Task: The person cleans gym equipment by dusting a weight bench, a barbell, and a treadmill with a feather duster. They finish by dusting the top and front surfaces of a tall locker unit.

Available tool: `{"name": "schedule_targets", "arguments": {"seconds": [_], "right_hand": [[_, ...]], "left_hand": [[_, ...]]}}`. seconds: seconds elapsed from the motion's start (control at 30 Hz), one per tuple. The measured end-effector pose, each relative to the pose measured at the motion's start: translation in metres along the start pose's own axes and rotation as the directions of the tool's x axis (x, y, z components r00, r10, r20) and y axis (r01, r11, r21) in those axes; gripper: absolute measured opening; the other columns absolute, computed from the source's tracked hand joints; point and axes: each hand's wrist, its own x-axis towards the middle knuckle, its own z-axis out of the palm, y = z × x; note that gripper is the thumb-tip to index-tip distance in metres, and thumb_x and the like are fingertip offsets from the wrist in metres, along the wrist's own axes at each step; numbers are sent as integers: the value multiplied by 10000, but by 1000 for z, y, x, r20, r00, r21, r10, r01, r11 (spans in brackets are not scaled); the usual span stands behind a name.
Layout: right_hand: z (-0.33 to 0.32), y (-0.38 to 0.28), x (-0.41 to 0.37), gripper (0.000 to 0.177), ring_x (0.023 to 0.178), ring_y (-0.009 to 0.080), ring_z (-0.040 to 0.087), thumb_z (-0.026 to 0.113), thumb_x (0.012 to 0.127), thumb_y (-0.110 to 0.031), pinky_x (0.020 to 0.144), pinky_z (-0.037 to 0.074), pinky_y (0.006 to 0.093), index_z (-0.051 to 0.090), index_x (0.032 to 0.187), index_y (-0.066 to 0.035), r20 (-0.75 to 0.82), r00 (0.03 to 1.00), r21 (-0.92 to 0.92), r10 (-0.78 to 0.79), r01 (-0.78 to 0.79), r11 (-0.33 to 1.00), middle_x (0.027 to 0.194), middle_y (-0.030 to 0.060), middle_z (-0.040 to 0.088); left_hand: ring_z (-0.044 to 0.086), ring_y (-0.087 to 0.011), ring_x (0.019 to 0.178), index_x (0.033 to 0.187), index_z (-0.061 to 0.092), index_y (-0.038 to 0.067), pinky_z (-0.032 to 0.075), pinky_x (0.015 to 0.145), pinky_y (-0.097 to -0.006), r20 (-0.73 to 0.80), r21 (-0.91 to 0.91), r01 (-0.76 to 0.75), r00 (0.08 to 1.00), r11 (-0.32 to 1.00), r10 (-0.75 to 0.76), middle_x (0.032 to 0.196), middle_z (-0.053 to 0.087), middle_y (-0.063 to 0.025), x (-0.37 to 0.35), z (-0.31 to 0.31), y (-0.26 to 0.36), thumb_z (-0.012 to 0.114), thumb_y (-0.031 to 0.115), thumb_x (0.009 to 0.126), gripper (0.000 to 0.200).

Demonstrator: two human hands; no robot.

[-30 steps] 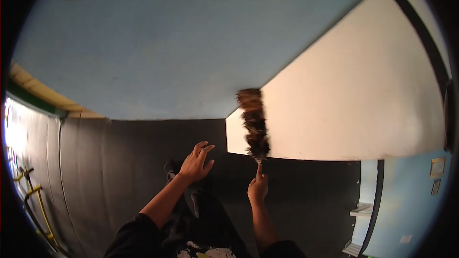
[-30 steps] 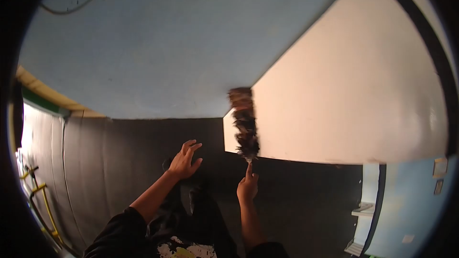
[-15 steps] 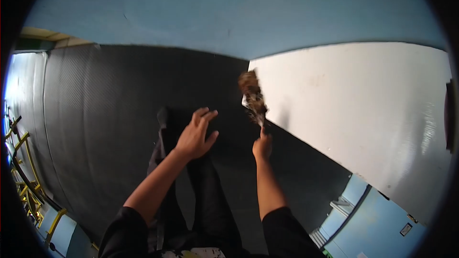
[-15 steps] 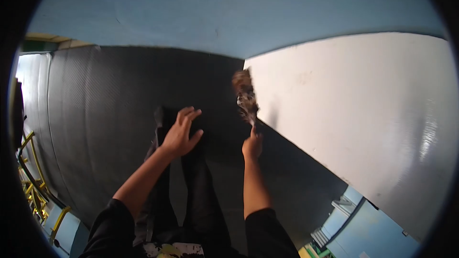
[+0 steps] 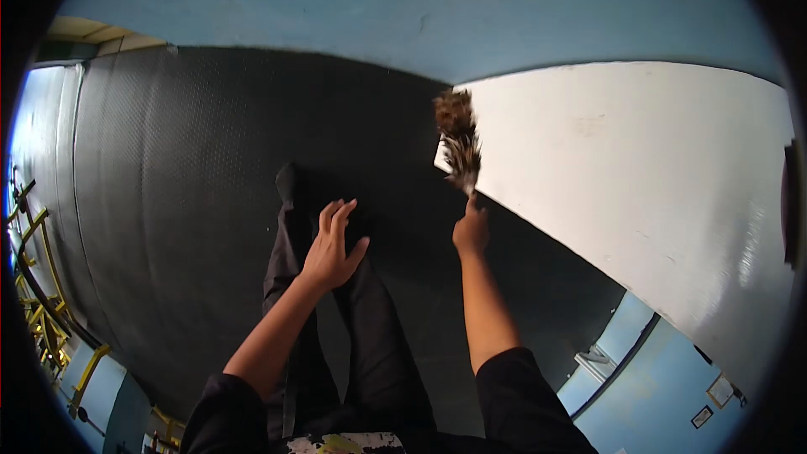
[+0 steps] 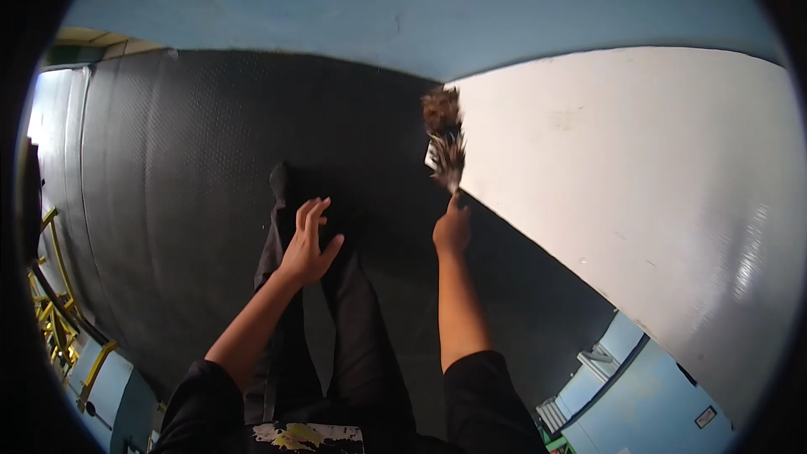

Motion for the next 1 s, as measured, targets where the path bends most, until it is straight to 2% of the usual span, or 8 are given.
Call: {"name": "schedule_targets", "arguments": {"seconds": [0.07, 0.27, 0.4, 0.53, 0.7, 0.77, 0.93, 1.0], "right_hand": [[-28, 4, -22, 539, 1214, 402, 553, 461, 949, -76, 968, 503, 463, 399, 1480, -147, 195, 980, -61, 49, -37, 997, 1390, 257, 463], [-51, 49, -87, 487, 1266, 364, 525, 476, 945, -75, 1005, 485, 449, 473, 1426, -152, 309, 949, -95, 64, -36, 995, 1390, 192, 510], [-80, 59, -148, 474, 1229, 347, 556, 498, 927, -83, 999, 488, 443, 536, 1389, -178, 52, 998, 70, 45, -49, 996, 1336, 188, 569], [-93, 84, -199, 442, 1111, 357, 626, 526, 903, -93, 935, 521, 445, 600, 1336, -141, 50, 988, 293, -145, 124, 948, 1258, 204, 628], [-97, 113, -279, 322, 994, 336, 675, 587, 912, -221, 844, 549, 445, 688, 1199, -115, -346, 925, 544, -155, 333, 770, 1088, 180, 700], [-108, 118, -312, 251, 786, 341, 704, 657, 905, -259, 670, 555, 417, 726, 1037, -57, -433, 879, 530, -201, 429, 731, 856, 177, 710], [-167, 139, -371, 247, 648, 264, 688, 712, 883, -278, 572, 509, 363, 723, 932, -37, -735, 674, 522, -72, 630, 575, 712, 133, 672], [-203, 147, -389, 254, 566, 184, 632, 737, 875, -285, 530, 464, 316, 717, 912, -34, -856, 518, 432, -8, 721, 542, 654, 109, 630]], "left_hand": [[557, -364, 1168, 1492, 256, 109, 513, 962, -430, -56, 0, -23, 998, 1000, 23, 1454, 284, -232, -19, -2, 8, 677, 175, 894, 735], [579, -366, 1113, 1477, 292, 89, 532, 909, -405, -143, -84, -20, 990, 996, 8, 1415, 376, -218, -73, -25, 31, 688, 176, 884, 718], [610, -332, 1030, 1480, 286, 79, 534, 864, -407, -140, -48, -21, 990, 999, 14, 1352, 458, -220, -105, -37, 38, 702, 192, 873, 745], [622, -310, 1023, 1407, 406, 70, 526, 877, -410, -75, -63, -77, 995, 995, 72, 1270, 538, -184, -129, -50, 49, 705, 223, 872, 632], [625, -314, 1064, 1060, 639, 34, 498, 921, -420, 61, 37, -113, 992, 993, 111, 1106, 645, -163, -140, -80, 108, 699, 235, 876, 279], [624, -318, 1070, 1011, 643, 31, 499, 919, -422, 6, 47, -269, 963, 962, 269, 1095, 655, -164, -143, -93, 132, 696, 231, 881, 244], [634, -329, 1056, 916, 648, 28, 506, 900, -428, -98, 5, -423, 902, 906, 421, 1085, 676, -168, -168, -118, 209, 677, 207, 900, 182], [645, -334, 1023, 857, 637, 23, 515, 863, -426, -159, 29, -612, 778, 790, 608, 1063, 689, -162, -178, -129, 244, 670, 190, 907, 177]]}}
